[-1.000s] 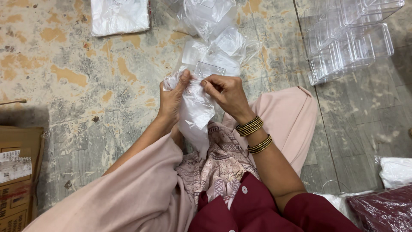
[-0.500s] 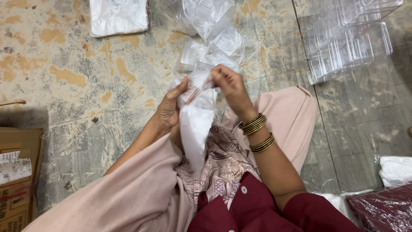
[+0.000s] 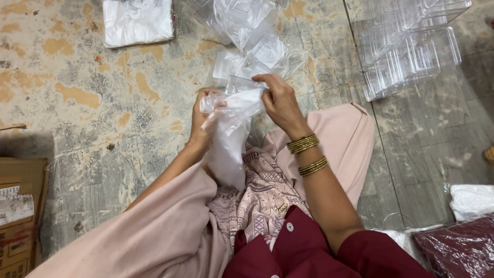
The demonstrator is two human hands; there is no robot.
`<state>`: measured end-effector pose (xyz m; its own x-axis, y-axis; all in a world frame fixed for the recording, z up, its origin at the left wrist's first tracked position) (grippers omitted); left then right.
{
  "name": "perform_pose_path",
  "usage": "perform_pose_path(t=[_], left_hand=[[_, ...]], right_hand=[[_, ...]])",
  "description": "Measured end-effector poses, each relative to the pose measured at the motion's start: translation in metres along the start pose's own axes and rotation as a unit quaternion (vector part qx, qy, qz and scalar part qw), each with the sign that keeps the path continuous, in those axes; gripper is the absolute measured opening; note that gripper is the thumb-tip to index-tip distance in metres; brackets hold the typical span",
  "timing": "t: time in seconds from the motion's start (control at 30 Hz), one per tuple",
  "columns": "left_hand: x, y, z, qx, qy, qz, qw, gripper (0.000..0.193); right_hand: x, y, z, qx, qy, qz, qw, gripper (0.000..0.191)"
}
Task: The person sits on the floor and packs white plastic-wrapped items into clear plastic containers. They open a plastic bag, place the wrapped item inside a container, and set the filled container aside with other completed ones, repeating the process.
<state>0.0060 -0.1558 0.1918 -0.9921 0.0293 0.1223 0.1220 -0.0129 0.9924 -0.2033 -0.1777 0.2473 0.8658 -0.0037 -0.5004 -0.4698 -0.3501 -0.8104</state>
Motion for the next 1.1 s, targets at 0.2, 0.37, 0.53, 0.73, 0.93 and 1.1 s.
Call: perform_pose_path(t=[0.2,0.37,0.53,0.73,0.93,1.1], left_hand=[[-0.002,-0.023,-0.015,-0.055,0.007,-0.017,0.998,0.033],[-0.014,-0.035,-0.025,-0.045,0.050,-0.083,0.994,0.032],[-0.002,-0.002,-0.004,0.167,-0.057,-0.043,0.983,0.018],[-0.035,-0.091,-0.035,-0.078,0.027,0.226,0.971,0.032],[-0.062,-0.133,-0.046,-0.014,0.023,0.060,0.998,0.020],[-0.062,-0.152,-0.043,-0.152,-0.047,-0.121,0.980,0.022]], right_hand=[[0.029,0.009,-0.004,0.004,-0.059,-0.054,0.997,0.042],[0.044,0.003,-0.008,-0.061,-0.039,-0.024,0.997,0.041],[0.048,0.008,-0.014,-0.061,-0.023,-0.025,0.998,0.032],[0.033,-0.012,-0.008,-0.139,0.004,-0.043,0.989,0.044],[0.049,0.001,-0.011,-0.053,-0.040,-0.062,0.996,0.026],[0.064,0.015,-0.012,-0.041,-0.038,-0.038,0.998,0.021]])
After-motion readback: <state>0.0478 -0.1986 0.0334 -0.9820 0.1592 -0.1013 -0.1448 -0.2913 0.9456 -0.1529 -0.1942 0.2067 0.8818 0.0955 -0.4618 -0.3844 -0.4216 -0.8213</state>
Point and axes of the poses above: each hand's wrist, its own z-axis away from the middle knuckle, its own x-axis out of the palm, y = z × x, the point moved 9 cm from there along -z, towards the middle knuckle, and after that the axes turned 2 degrees about z, right-handed, at the moved point
